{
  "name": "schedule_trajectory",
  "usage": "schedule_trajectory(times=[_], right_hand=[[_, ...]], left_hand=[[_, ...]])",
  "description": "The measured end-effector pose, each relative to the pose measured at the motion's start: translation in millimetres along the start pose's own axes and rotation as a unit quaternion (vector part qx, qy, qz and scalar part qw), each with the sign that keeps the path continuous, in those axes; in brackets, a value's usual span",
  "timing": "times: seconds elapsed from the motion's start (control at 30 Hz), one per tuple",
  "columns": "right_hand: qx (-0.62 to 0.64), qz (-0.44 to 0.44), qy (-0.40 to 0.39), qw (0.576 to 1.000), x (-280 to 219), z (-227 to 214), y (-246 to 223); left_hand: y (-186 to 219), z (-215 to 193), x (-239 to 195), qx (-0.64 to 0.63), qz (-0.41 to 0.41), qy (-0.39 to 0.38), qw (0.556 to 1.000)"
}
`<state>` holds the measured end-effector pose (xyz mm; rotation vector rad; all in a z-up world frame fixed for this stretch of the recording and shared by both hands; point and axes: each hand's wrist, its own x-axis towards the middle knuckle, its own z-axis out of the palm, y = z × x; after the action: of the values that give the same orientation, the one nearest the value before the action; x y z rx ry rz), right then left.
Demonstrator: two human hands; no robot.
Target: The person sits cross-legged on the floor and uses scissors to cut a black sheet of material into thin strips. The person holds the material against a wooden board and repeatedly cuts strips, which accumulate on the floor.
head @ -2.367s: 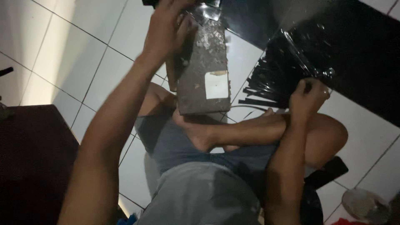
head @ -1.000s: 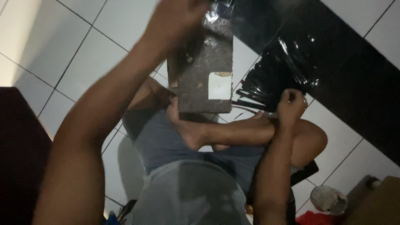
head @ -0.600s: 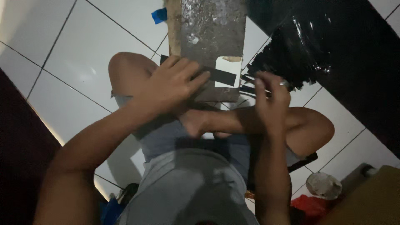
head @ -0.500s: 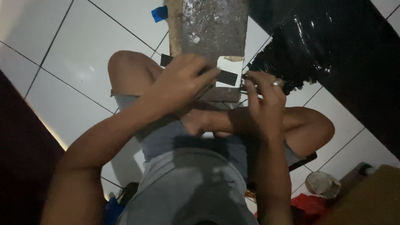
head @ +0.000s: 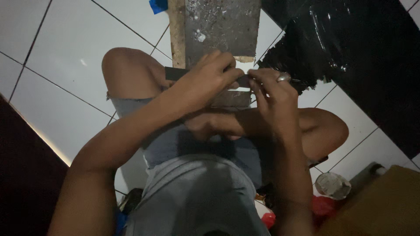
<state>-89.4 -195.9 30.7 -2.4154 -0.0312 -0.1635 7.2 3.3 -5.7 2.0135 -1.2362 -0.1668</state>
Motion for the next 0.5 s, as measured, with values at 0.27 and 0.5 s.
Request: schedule_trajectory(times=[0.27, 0.5], right_hand=[[-0.001, 0.005, -0.026, 1.000, 0.4, -2.6, 8.8], [-0.018, -0.038, -0.018, 0.999, -6.3, 2.5, 19.8]], left_hand=[[-0.8, 1.8, 1.1, -0.036, -0.028, 0.000, 0.999], [-6.9, 5.7, -2.9, -0.016, -0.001, -0.008, 1.000]])
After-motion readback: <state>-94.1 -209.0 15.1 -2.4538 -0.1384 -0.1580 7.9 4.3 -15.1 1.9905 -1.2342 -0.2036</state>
